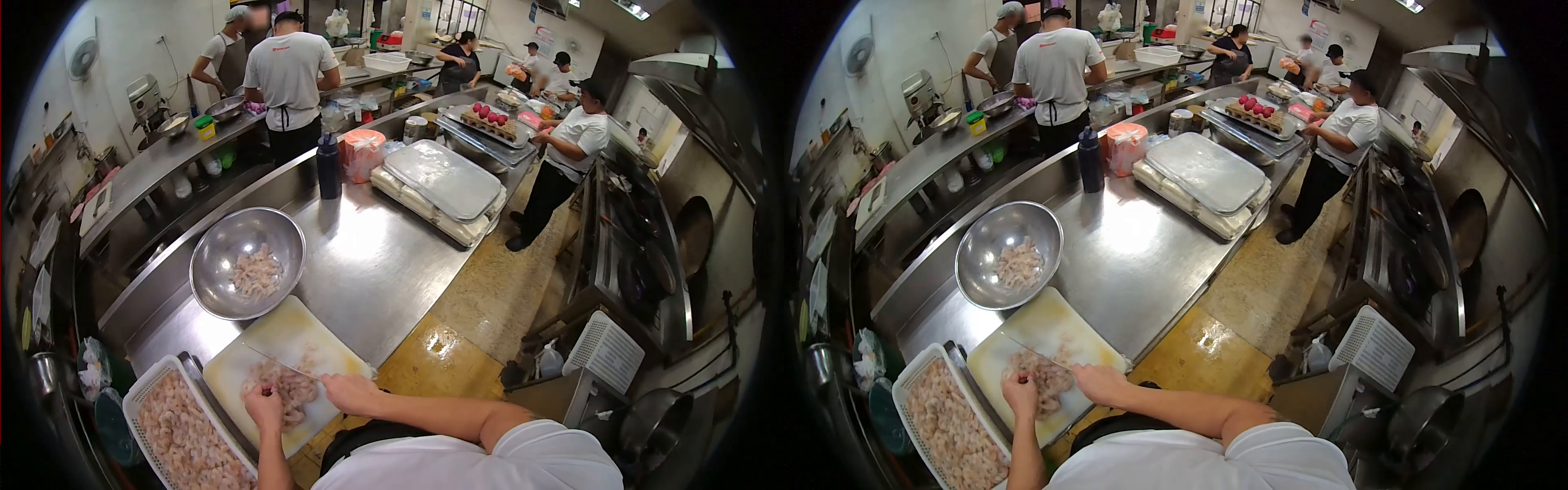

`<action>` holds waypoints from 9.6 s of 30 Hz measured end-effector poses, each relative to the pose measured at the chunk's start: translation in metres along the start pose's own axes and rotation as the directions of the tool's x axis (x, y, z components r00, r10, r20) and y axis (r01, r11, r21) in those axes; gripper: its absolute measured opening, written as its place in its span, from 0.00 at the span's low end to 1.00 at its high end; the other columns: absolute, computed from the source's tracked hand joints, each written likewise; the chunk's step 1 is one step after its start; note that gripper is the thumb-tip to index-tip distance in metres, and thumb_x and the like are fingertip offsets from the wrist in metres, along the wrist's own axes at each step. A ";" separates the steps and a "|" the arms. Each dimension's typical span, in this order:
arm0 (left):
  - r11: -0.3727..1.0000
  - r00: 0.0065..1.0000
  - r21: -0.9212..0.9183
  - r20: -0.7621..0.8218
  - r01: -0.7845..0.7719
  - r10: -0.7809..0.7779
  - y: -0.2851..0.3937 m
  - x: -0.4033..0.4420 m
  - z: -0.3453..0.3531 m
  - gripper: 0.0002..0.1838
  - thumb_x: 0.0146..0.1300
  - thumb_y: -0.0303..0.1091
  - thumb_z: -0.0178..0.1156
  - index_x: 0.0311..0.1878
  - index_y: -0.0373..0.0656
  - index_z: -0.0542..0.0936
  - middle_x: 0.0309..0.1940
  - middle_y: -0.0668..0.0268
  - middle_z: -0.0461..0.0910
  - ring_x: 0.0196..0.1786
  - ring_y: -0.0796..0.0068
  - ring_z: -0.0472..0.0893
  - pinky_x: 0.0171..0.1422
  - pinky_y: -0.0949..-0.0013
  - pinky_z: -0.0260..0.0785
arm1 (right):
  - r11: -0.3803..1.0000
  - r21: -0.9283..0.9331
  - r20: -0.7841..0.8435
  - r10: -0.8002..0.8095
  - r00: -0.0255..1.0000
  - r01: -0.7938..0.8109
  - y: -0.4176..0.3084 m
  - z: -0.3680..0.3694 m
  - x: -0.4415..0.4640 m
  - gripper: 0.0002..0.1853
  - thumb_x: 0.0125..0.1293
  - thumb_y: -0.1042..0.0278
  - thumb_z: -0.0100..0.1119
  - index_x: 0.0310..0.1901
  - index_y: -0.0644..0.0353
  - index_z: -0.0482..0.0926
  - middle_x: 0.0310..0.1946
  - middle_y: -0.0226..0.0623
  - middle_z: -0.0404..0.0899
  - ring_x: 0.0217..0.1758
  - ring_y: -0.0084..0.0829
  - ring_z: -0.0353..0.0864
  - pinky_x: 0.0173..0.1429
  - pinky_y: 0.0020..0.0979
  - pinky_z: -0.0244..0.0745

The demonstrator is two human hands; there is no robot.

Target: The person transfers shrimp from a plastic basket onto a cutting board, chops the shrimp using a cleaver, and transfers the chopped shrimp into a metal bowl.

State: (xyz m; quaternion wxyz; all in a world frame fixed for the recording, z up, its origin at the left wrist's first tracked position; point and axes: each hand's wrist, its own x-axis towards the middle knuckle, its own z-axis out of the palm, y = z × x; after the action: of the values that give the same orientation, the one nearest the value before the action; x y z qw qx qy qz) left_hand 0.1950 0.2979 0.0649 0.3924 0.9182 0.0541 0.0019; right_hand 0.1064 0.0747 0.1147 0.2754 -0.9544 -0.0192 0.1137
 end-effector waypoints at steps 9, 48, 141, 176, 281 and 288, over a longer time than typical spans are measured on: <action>0.993 0.992 -0.063 0.072 -0.103 0.108 -0.033 0.007 0.017 0.07 0.63 0.25 0.69 0.41 0.34 0.91 0.32 0.58 0.90 0.35 0.66 0.88 0.46 0.63 0.80 | 0.997 -0.024 0.070 -0.078 0.995 0.079 -0.001 0.004 0.027 0.09 0.73 0.73 0.50 0.50 0.65 0.75 0.38 0.57 0.87 0.44 0.60 0.89 0.47 0.58 0.82; 0.951 0.951 0.013 0.024 -0.307 0.307 -0.030 0.004 0.013 0.07 0.57 0.35 0.70 0.37 0.46 0.93 0.38 0.57 0.88 0.47 0.52 0.85 0.57 0.53 0.78 | 0.997 -0.041 0.033 -0.067 0.997 0.069 -0.021 -0.010 0.049 0.13 0.75 0.64 0.51 0.50 0.65 0.75 0.40 0.63 0.86 0.44 0.67 0.86 0.52 0.64 0.78; 0.907 0.888 0.100 0.272 -0.409 0.370 -0.057 0.040 -0.028 0.05 0.51 0.28 0.68 0.32 0.42 0.88 0.42 0.57 0.86 0.52 0.52 0.85 0.61 0.55 0.80 | 0.951 -0.207 0.125 -0.209 0.970 0.232 -0.045 0.043 0.070 0.09 0.73 0.69 0.52 0.49 0.65 0.75 0.36 0.59 0.87 0.40 0.62 0.88 0.46 0.60 0.83; 0.985 0.982 -0.007 0.083 -0.172 0.172 -0.056 0.026 -0.037 0.09 0.62 0.30 0.69 0.44 0.38 0.87 0.49 0.53 0.83 0.54 0.48 0.84 0.62 0.52 0.78 | 0.996 0.048 0.091 -0.076 0.993 0.072 -0.052 -0.013 0.026 0.22 0.83 0.51 0.51 0.47 0.68 0.77 0.36 0.66 0.85 0.40 0.69 0.85 0.46 0.64 0.77; 0.982 0.952 0.052 -0.262 0.180 -0.161 -0.040 -0.017 -0.009 0.23 0.62 0.35 0.69 0.60 0.38 0.84 0.51 0.51 0.83 0.59 0.46 0.81 0.69 0.50 0.73 | 0.918 -0.158 0.288 -0.309 0.907 0.363 -0.018 0.010 0.102 0.13 0.74 0.67 0.53 0.49 0.69 0.77 0.38 0.64 0.86 0.43 0.65 0.88 0.50 0.62 0.81; 0.997 0.991 -0.060 -0.116 0.057 -0.064 -0.051 -0.017 -0.011 0.18 0.64 0.33 0.68 0.56 0.41 0.86 0.51 0.54 0.83 0.56 0.48 0.83 0.65 0.51 0.76 | 0.938 -0.129 0.175 -0.297 0.939 0.320 -0.013 0.018 0.086 0.11 0.76 0.67 0.53 0.47 0.69 0.77 0.34 0.64 0.86 0.39 0.66 0.87 0.46 0.61 0.81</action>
State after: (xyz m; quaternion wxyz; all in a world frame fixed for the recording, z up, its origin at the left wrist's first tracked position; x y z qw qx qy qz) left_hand 0.1730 0.3390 0.0359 0.4142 0.9029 0.1050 0.0458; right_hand 0.1861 0.1040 0.0895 0.2124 -0.9464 -0.1988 0.1402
